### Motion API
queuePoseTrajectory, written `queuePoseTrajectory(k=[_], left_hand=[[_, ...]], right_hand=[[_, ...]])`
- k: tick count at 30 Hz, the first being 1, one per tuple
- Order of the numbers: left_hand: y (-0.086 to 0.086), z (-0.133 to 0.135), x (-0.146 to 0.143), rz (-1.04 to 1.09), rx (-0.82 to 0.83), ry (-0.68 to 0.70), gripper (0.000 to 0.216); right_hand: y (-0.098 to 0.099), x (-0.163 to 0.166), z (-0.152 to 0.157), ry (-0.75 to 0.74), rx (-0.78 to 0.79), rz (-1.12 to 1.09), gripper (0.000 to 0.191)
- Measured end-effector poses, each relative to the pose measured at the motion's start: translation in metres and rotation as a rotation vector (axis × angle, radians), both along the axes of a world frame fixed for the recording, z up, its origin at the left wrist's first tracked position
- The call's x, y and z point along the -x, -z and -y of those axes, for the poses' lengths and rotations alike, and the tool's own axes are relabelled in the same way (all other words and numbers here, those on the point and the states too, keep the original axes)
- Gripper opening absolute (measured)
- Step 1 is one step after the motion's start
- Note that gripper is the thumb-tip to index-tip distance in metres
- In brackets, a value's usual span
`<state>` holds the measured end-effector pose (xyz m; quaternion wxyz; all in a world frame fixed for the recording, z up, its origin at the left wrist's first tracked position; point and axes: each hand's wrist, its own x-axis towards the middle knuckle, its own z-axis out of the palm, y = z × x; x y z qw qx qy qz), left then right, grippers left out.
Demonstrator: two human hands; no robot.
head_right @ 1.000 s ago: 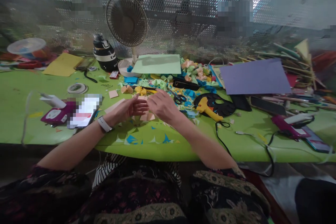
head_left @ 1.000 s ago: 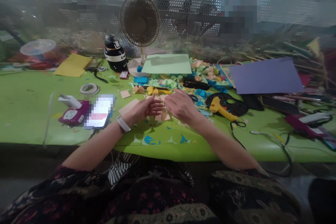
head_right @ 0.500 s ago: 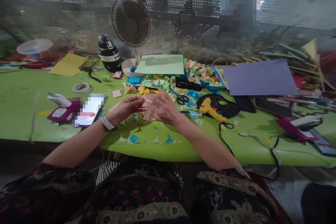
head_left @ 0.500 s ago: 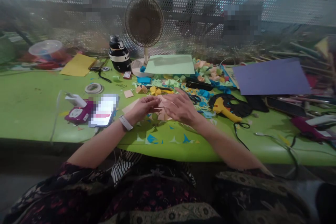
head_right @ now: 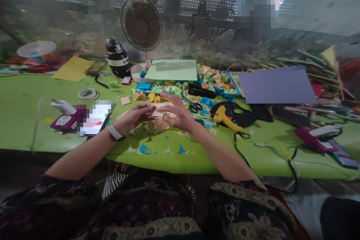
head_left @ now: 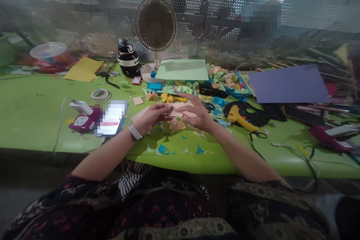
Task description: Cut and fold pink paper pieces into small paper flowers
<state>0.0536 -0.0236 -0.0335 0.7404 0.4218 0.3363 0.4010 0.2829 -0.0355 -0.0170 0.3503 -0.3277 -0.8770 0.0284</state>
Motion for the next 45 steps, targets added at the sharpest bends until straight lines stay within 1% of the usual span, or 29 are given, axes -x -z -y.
queuePoseTrajectory(k=[4,9,13,15,19,21,23,25,29,32,37,45], left_hand=[[-0.002,0.003,-0.001,0.017,-0.005,-0.007,0.018],[-0.005,0.005,-0.002,0.04,-0.027,0.048,0.019],[-0.005,0.007,-0.005,0.038,-0.059,0.024,0.016],[-0.004,0.008,-0.006,0.04,-0.083,0.026,0.021],[-0.001,0.008,-0.005,0.07,-0.129,0.036,0.036],[0.0,0.009,-0.004,0.037,-0.188,0.051,0.041],[0.0,0.009,-0.003,-0.019,-0.257,0.063,0.042],[0.001,0.009,-0.003,-0.067,-0.299,0.063,0.039],[0.001,0.01,-0.004,-0.12,-0.319,0.05,0.035],[-0.001,0.011,-0.004,-0.135,-0.323,0.041,0.036],[-0.003,0.012,-0.005,-0.15,-0.338,0.04,0.039],[-0.003,0.012,-0.006,-0.152,-0.348,0.03,0.038]], right_hand=[[0.005,0.002,-0.004,-0.037,-0.011,-0.025,0.02],[0.006,0.006,-0.003,-0.042,0.041,-0.052,0.016],[0.007,0.012,0.0,0.025,0.081,-0.211,0.012],[0.008,0.015,0.002,0.048,0.142,-0.326,0.017],[0.009,0.021,0.005,0.014,0.363,-0.506,0.031],[0.009,0.023,0.006,0.02,0.447,-0.562,0.035],[0.009,0.023,0.007,0.034,0.484,-0.593,0.038],[0.008,0.023,0.007,0.032,0.493,-0.598,0.038],[0.009,0.023,0.007,0.024,0.462,-0.57,0.035],[0.01,0.023,0.007,0.023,0.433,-0.556,0.033],[0.011,0.024,0.006,0.007,0.435,-0.556,0.031],[0.007,0.025,0.007,0.022,0.432,-0.543,0.026]])
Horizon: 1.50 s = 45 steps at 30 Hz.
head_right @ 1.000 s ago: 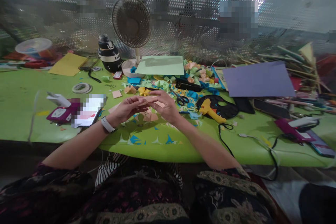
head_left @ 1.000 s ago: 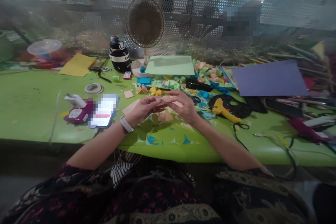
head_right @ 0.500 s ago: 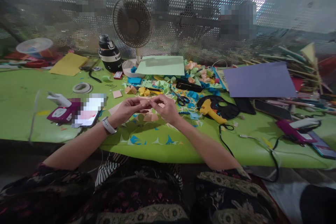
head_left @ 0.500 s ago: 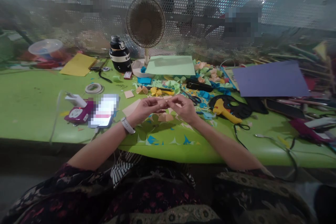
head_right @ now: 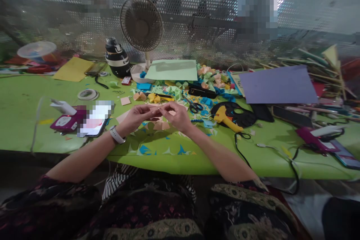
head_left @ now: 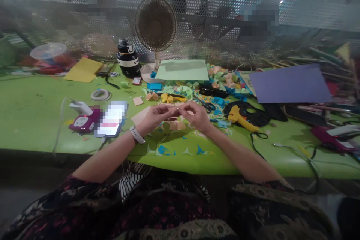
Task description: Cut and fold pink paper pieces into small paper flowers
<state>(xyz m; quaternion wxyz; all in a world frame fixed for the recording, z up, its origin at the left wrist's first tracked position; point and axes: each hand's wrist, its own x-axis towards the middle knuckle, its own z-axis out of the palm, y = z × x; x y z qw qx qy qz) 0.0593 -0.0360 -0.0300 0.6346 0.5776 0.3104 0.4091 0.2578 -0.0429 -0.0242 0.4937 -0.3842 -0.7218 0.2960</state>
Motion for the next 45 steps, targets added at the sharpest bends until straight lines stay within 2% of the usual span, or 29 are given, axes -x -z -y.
queuePoseTrajectory(k=[9,14,18,23,26,33,40,45], left_hand=[[0.003,-0.002,0.0,0.009,-0.003,-0.015,0.039],[0.003,-0.002,0.0,0.013,-0.003,-0.024,0.04],[0.004,-0.003,0.0,0.013,0.009,-0.013,0.045],[0.009,-0.006,0.002,0.01,0.006,-0.009,0.052],[0.011,-0.008,0.003,0.026,0.0,-0.013,0.056],[0.005,-0.008,0.006,-0.021,-0.038,-0.004,0.061],[0.003,-0.006,0.007,-0.066,-0.038,0.001,0.062],[-0.001,-0.007,0.007,-0.008,-0.016,-0.034,0.062]], right_hand=[[0.001,0.0,0.0,0.001,0.04,0.015,0.026],[-0.002,-0.003,-0.002,0.098,0.161,-0.072,0.044],[-0.008,-0.007,-0.002,-0.016,0.286,0.104,0.046],[-0.008,-0.004,0.0,-0.033,0.21,0.238,0.04],[-0.009,-0.005,-0.001,-0.07,0.199,0.226,0.033],[-0.015,-0.012,-0.004,-0.196,0.341,0.164,0.025],[-0.015,-0.013,-0.005,-0.243,0.324,0.185,0.026],[-0.02,-0.017,-0.006,-0.25,0.317,0.168,0.025]])
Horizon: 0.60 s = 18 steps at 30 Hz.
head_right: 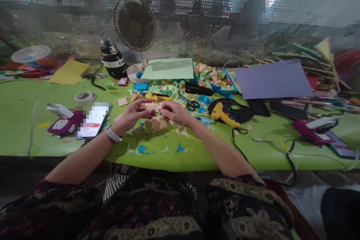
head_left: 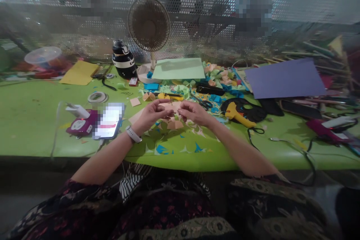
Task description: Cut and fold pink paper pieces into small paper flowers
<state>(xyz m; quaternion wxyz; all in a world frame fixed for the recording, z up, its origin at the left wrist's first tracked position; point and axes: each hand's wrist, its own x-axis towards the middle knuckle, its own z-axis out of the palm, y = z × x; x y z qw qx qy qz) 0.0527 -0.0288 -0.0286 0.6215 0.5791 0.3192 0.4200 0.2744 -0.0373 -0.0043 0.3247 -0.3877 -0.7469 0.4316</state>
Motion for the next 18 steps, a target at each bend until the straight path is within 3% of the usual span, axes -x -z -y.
queuePoseTrajectory(k=[18], left_hand=[[0.002,-0.002,0.0,-0.024,-0.021,0.004,0.059]], right_hand=[[-0.007,-0.009,-0.004,-0.154,0.227,0.024,0.016]])
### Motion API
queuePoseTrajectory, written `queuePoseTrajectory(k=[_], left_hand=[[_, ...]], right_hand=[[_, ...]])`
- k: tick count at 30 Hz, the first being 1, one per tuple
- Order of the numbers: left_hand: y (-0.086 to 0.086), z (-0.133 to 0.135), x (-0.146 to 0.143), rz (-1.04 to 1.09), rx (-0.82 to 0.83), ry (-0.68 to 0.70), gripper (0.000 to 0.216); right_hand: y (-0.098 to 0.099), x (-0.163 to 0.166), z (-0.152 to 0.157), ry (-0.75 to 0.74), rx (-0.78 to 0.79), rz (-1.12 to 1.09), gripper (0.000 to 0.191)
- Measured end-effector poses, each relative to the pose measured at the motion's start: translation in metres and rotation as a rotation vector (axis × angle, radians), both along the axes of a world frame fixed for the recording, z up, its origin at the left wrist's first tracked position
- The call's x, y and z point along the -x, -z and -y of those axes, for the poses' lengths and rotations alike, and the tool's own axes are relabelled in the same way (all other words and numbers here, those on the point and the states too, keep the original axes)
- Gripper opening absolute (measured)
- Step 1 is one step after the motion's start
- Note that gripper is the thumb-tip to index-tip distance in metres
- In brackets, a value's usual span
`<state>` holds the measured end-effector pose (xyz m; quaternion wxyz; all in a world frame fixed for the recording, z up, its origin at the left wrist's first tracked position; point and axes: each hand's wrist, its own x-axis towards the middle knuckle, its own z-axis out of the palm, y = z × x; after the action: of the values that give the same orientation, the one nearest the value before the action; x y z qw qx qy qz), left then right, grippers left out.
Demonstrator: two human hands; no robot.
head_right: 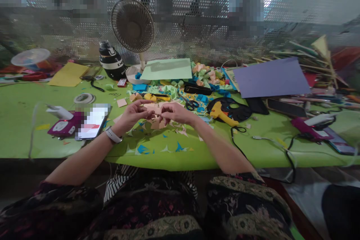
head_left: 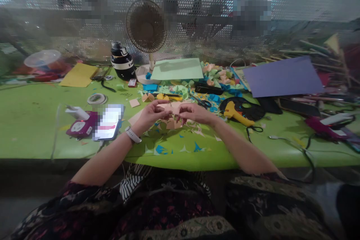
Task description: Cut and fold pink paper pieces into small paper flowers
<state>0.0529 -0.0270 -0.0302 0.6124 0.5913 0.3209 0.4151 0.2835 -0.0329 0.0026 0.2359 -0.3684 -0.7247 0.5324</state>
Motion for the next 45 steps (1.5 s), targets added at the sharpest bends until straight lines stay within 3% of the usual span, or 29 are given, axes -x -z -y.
queuePoseTrajectory(k=[7,15,22,26,28,31,35,39,45], left_hand=[[0.003,-0.002,-0.001,0.029,0.016,-0.029,0.06],[0.005,-0.006,-0.001,0.126,0.102,-0.149,0.062],[0.002,-0.001,-0.002,0.017,0.206,-0.011,0.036],[0.001,-0.002,0.0,0.013,0.218,0.003,0.034],[0.001,-0.002,0.001,0.006,0.243,0.02,0.033],[0.001,-0.003,0.001,-0.001,0.268,0.033,0.032],[0.001,-0.002,0.0,-0.015,0.262,0.052,0.035],[0.001,0.0,0.0,-0.052,0.233,0.081,0.036],[-0.002,0.005,-0.003,-0.057,0.126,0.103,0.037]], right_hand=[[0.001,0.003,0.002,0.079,-0.062,-0.012,0.026],[0.0,0.004,0.003,0.062,0.033,-0.061,0.026],[0.002,0.008,0.007,0.068,-0.009,-0.068,0.024],[0.006,0.004,0.006,0.146,-0.195,-0.086,0.016],[0.008,0.002,0.005,0.187,-0.344,-0.088,0.023],[0.01,0.003,0.005,0.126,-0.48,-0.07,0.029],[0.012,0.008,0.003,0.067,-0.608,-0.039,0.014],[0.013,0.008,0.001,0.088,-0.685,-0.105,0.013],[0.014,0.007,0.002,0.21,-0.658,-0.082,0.026]])
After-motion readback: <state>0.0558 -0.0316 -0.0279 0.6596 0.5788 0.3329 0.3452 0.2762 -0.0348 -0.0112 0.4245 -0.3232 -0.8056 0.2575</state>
